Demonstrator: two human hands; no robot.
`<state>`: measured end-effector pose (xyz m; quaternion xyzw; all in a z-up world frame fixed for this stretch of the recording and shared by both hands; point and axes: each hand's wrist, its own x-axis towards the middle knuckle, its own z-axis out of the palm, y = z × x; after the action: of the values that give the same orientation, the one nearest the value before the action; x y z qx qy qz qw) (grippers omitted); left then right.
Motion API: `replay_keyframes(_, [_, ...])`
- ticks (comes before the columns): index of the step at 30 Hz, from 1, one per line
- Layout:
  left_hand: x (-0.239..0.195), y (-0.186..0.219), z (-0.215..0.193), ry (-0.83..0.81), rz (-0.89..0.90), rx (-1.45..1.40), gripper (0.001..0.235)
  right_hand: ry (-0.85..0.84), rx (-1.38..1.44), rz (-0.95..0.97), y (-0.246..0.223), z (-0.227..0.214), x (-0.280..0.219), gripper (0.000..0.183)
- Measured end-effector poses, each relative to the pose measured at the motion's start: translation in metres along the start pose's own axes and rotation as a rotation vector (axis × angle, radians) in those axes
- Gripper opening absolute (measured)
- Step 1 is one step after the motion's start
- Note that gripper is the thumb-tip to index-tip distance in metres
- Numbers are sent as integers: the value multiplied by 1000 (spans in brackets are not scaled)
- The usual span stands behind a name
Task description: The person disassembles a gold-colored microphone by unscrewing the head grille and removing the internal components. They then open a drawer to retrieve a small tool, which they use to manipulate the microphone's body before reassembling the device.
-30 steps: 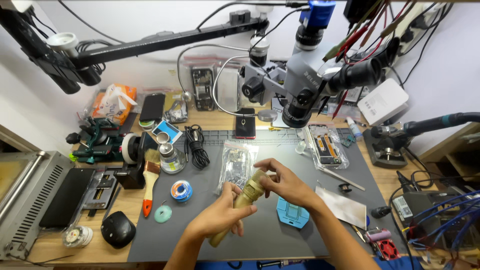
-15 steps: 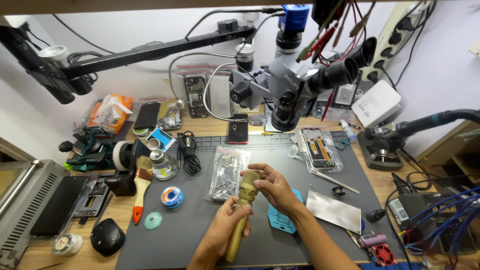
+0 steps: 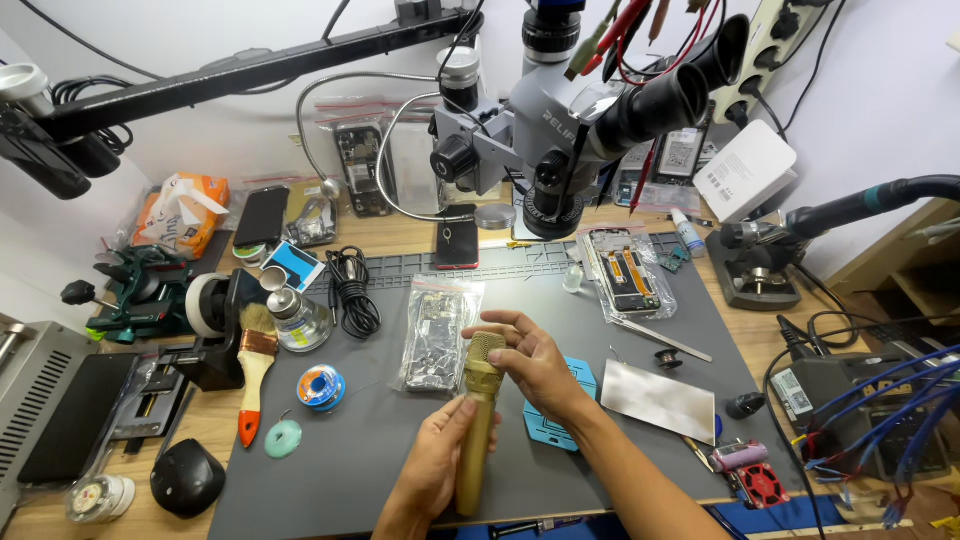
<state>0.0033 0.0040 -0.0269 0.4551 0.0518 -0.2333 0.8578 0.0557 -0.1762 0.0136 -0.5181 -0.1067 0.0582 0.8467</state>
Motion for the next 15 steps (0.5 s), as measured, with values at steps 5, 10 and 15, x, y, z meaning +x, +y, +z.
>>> replay_keyframes(5, [-12,19,19,-36,-36,61,56,93,11,71,-9,6,-1,52])
replay_keyframes(10, [-8,8,10,-65,13,54,31,116,10,89,2,3,1,48])
replay_keyframes(15, [-7,5,7,-65,9,-23,42,167,-58,105,2,5,3,44])
